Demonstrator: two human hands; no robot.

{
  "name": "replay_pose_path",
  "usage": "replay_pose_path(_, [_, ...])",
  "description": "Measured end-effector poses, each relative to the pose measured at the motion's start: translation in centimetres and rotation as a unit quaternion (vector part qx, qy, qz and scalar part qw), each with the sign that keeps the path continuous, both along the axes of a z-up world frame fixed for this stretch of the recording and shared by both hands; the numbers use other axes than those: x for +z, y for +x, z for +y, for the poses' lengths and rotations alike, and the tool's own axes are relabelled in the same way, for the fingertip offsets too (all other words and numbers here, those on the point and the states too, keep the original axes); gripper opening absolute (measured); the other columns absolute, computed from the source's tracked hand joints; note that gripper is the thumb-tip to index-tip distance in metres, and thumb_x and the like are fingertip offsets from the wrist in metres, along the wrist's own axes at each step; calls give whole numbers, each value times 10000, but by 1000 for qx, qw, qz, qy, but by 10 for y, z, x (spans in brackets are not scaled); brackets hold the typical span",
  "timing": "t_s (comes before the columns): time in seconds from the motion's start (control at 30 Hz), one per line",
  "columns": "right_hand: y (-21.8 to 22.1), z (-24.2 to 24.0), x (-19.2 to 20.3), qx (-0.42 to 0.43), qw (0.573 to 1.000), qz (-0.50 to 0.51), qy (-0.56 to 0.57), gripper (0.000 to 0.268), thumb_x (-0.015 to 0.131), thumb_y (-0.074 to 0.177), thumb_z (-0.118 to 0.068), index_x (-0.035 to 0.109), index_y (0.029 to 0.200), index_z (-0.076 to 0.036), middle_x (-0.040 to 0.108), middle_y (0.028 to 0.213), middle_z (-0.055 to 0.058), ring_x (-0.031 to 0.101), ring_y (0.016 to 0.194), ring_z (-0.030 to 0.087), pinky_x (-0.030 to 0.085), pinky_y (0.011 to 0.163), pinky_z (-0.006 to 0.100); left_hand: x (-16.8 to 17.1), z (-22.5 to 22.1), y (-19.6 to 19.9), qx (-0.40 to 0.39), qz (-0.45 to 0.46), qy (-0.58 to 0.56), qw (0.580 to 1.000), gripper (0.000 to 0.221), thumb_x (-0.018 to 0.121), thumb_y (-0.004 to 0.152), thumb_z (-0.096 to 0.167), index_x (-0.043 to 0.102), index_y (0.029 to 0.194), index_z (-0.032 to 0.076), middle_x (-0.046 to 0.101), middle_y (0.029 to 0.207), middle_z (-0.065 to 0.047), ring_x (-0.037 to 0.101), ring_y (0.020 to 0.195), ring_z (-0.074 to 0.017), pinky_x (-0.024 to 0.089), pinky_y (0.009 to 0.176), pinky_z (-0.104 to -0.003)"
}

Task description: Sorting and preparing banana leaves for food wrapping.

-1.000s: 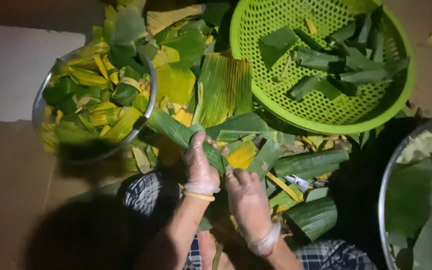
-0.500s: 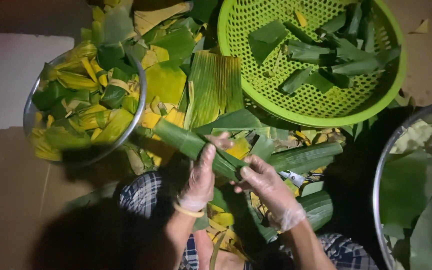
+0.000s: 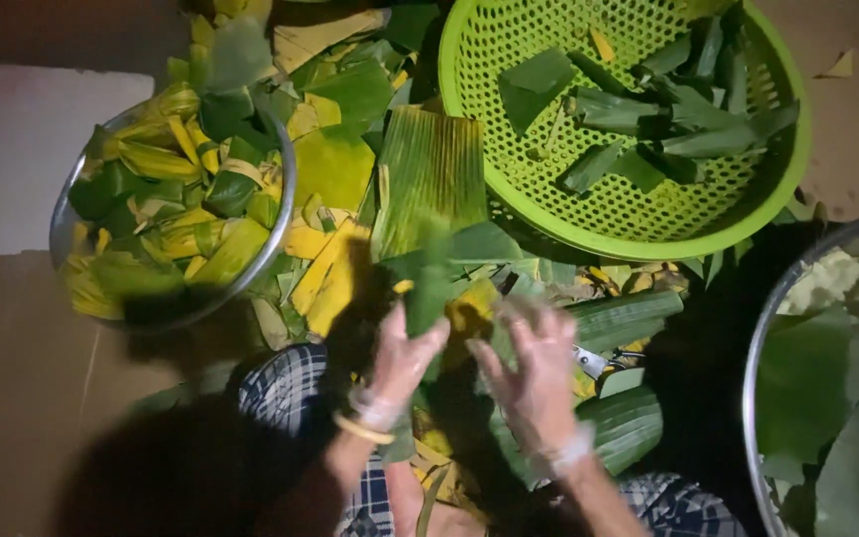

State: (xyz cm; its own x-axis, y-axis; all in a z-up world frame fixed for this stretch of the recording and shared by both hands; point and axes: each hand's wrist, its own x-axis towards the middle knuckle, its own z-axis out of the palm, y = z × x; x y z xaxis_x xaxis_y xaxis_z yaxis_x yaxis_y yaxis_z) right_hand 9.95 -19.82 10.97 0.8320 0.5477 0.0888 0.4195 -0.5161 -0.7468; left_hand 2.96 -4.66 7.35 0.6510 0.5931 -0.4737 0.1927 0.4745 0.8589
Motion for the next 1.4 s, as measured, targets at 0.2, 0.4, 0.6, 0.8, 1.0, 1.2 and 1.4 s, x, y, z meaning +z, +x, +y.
replay_pose_path(0.2, [59,-6,44,329,852,-390,-119,533,780,794,-70,700,1292,-244,732,1204,36,568,1280,311,451,1040,640,53,20,-3,-494,114,411,757,644,722,894,431,530,1367,38,727,966,-126,727,819,-266,626,679,-373])
replay_pose_path(0.4, [59,-17,44,400,818,-410,-55,583,741,844,-56,577,1403,-77,751,1237,117,618,1316,344,441,1157,517,74,34,-4,-475,9,152,866,968,493,832,688,387,1512,8,416,1584,-206,410,1478,-324,340,1170,-461])
replay_pose_path(0.6, [43,-8,8,366,814,-447,-63,425,657,949,-73,593,1364,-7,755,1153,179,772,957,268,650,716,366,63,21,-8,-300,145,-150,931,979,694,741,502,366,1596,155,722,1036,-210,675,634,-187,511,528,-275])
replay_pose_path(0.8, [-41,69,-8,15,973,96,210,405,487,1008,-18,566,1405,-11,773,1027,160,480,429,54,464,337,189,17,19,-9,-9,-126,103,987,407,732,865,246,686,1229,70,717,1198,-67,658,1091,-141,517,1012,-286])
replay_pose_path(1.0, [-89,119,-14,74,965,145,207,663,311,1050,-419,336,1550,16,409,1592,211,378,1481,313,284,1205,426,33,59,-44,82,-15,217,973,360,553,967,434,615,1110,109,711,1014,-75,665,925,-200,519,870,-343])
replay_pose_path(1.2, [-78,109,6,92,982,166,24,708,335,938,-562,334,1555,-215,230,1650,149,254,1482,347,270,1133,675,79,199,-22,101,59,274,955,505,367,1033,312,422,1475,73,564,1440,-159,610,1275,-279,539,1028,-405])
replay_pose_path(1.4, [-55,50,-38,67,996,33,52,490,453,1020,-321,490,1450,-89,456,1513,193,419,1379,364,337,1134,533,-22,356,49,-10,334,727,600,442,532,986,540,676,1307,272,773,1024,-109,641,1038,-351,347,860,-637])
